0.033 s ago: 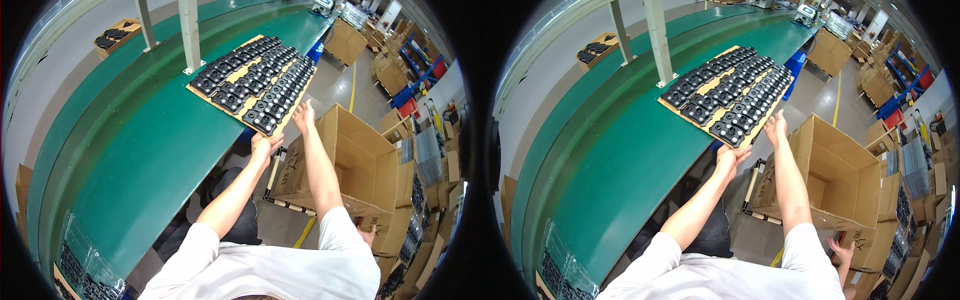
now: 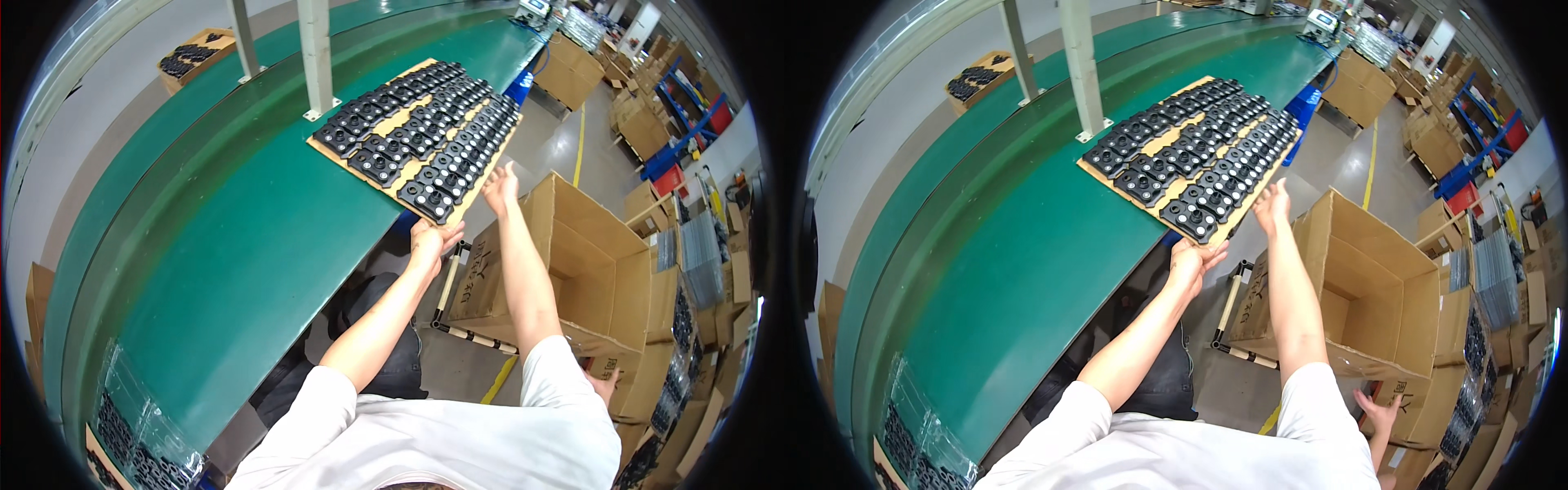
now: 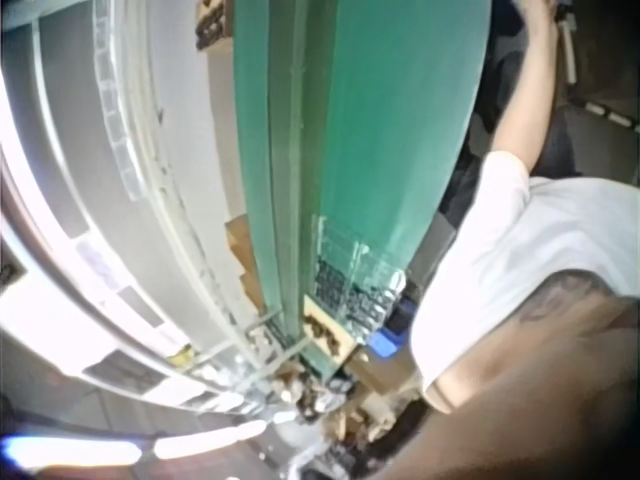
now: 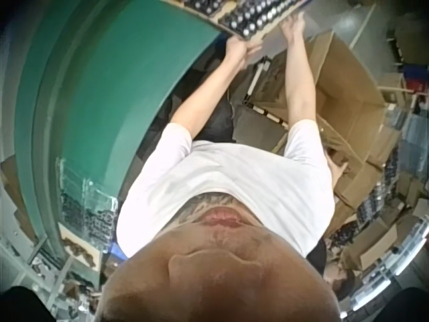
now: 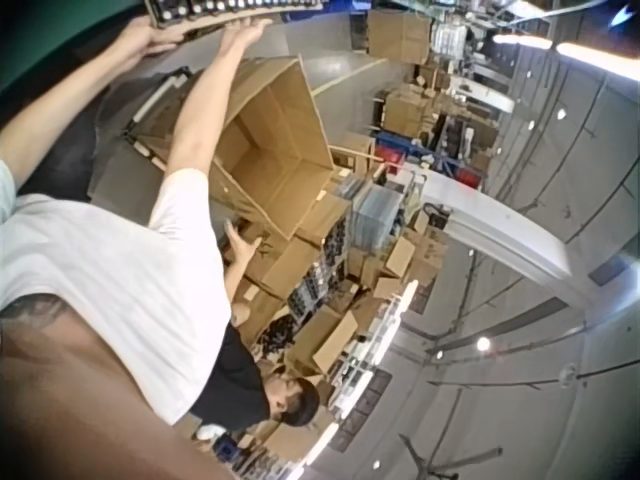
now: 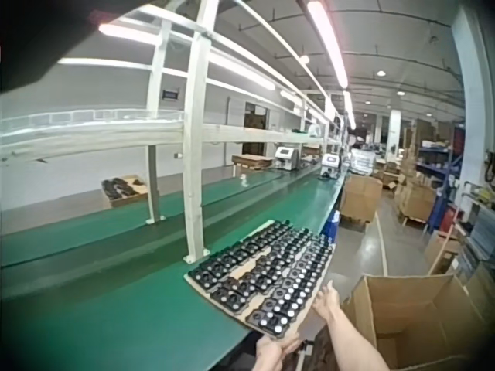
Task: The person puts a tray of assembled components into a cardboard box, retrieves a new tray of parts from the conveyor belt, and fits plastic caps onto the components by hand.
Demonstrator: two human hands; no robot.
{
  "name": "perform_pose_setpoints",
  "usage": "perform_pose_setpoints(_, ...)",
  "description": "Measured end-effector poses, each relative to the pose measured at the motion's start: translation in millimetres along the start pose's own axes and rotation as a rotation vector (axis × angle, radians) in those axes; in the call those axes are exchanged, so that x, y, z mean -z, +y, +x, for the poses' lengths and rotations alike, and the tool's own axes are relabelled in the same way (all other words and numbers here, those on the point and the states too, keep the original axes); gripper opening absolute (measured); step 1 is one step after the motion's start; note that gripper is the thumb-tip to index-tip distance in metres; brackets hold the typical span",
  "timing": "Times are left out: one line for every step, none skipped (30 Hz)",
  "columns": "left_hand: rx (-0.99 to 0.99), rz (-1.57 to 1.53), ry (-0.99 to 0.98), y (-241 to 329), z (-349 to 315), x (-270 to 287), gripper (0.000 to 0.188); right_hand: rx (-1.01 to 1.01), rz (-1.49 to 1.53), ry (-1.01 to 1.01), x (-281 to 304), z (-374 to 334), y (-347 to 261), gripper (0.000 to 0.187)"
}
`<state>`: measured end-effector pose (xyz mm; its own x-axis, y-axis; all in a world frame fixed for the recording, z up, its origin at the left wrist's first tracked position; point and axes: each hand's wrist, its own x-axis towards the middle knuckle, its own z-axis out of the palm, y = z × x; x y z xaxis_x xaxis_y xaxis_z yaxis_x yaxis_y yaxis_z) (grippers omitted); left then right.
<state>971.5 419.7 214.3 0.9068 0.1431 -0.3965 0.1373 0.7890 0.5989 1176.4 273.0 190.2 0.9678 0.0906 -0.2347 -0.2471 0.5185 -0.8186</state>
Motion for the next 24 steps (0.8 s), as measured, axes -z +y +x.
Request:
perform_pose_setpoints(0.002, 0.019, 0.028, 4.2, -6.7, 2.1, 0.032, 0.006, 0.076, -0.024, 6.3, 18.1, -3.7, 0.069)
perform_pose_setpoints(-0.012, 0.039, 0.013, 7.8, -12.2, 3.7, 0.032, 0.01, 0.105, -0.01, 4.2, 28.0, -8.4, 0.068)
perform_pose_setpoints(-0.026, 0.061, -0.009, 11.2, -14.7, 3.4, 0.033, 0.023, 0.135, 0.006, -1.4, 37.1, -18.1, 0.067)
perform_pose_setpoints(-0.041, 0.051, 0.006, 11.7, -17.9, 1.4, 0.033, 0.008, 0.132, 0.013, 1.2, 39.9, -30.3, 0.067)
perform_pose_setpoints(-0.003, 0.054, -0.026, 11.1, -21.2, -1.3, 0.034, 0.021, 0.116, -0.023, 16.7, 57.0, -37.2, 0.066)
perform_pose_setpoints(0.052, 0.06, -0.068, 8.0, -28.4, -5.0, 0.035, 0.042, 0.101, -0.041, 37.9, 67.9, -41.0, 0.064)
perform_pose_setpoints(0.042, 0.05, -0.042, 8.9, -33.5, -2.3, 0.035, 0.033, 0.088, -0.049, 30.1, 65.7, -35.0, 0.062)
perform_pose_setpoints(0.046, 0.047, -0.027, 10.2, -38.7, 0.4, 0.036, 0.026, 0.076, -0.053, 25.5, 61.6, -30.7, 0.061)
perform_pose_setpoints(0.055, 0.043, -0.031, 11.3, -40.3, -1.8, 0.037, 0.019, 0.069, -0.059, 23.2, 59.7, -33.4, 0.061)
perform_pose_setpoints(0.063, 0.041, -0.039, 11.5, -38.5, -5.7, 0.038, 0.05, 0.037, -0.066, 24.7, 62.4, -36.7, 0.061)
perform_pose_setpoints(0.074, 0.041, -0.046, 11.4, -36.8, -10.2, 0.039, 0.081, 0.006, -0.072, 27.2, 64.6, -40.2, 0.06)
perform_pose_setpoints(0.078, 0.054, -0.056, 12.1, -37.4, -15.6, 0.041, 0.078, 0.004, -0.07, 29.6, 62.7, -45.3, 0.06)
perform_pose_setpoints(0.072, 0.062, -0.05, 13.6, -39.2, -15.1, 0.042, 0.07, 0.001, -0.094, 23.0, 59.2, -45.2, 0.06)
perform_pose_setpoints(0.067, 0.056, -0.034, 11.9, -41.8, -11.2, 0.042, 0.062, -0.002, -0.116, 17.0, 52.6, -46.0, 0.06)
perform_pose_setpoints(0.06, 0.043, -0.036, 9.5, -45.4, -6.4, 0.044, 0.055, -0.004, -0.139, 11.5, 45.3, -47.0, 0.06)
perform_pose_setpoints(0.06, 0.032, -0.049, 7.3, -51.4, -2.4, 0.045, 0.057, -0.007, -0.153, 12.4, 35.2, -49.9, 0.059)
perform_pose_setpoints(0.063, 0.038, -0.038, 9.6, -59.0, 0.2, 0.045, 0.036, -0.018, -0.176, 15.7, 27.0, -50.4, 0.059)
perform_pose_setpoints(0.066, 0.046, -0.029, 13.4, -67.9, 2.6, 0.045, 0.017, -0.028, -0.199, 22.2, 20.8, -51.0, 0.059)
perform_pose_setpoints(0.065, 0.045, -0.027, 15.0, -72.2, 5.1, 0.045, 0.016, -0.029, -0.201, 33.8, 21.1, -52.4, 0.059)
perform_pose_setpoints(0.064, 0.054, -0.019, 15.7, -75.8, 7.3, 0.045, -0.025, -0.08, -0.256, 46.7, 23.5, -53.2, 0.057)
perform_pose_setpoints(0.062, 0.061, -0.016, 14.6, -74.9, 6.3, 0.045, -0.061, -0.133, -0.311, 56.6, 30.8, -58.8, 0.055)
perform_pose_setpoints(0.053, 0.057, 0.004, 16.4, -80.3, 2.7, 0.045, -0.061, -0.142, -0.294, 54.7, 26.3, -65.2, 0.05)
perform_pose_setpoints(0.045, 0.053, 0.023, 17.4, -85.2, -2.0, 0.045, -0.061, -0.153, -0.277, 51.1, 21.8, -69.8, 0.046)
perform_pose_setpoints(0.067, 0.05, 0.037, 21.8, -86.4, -15.2, 0.045, -0.08, -0.155, -0.259, 44.6, 21.5, -81.6, 0.046)
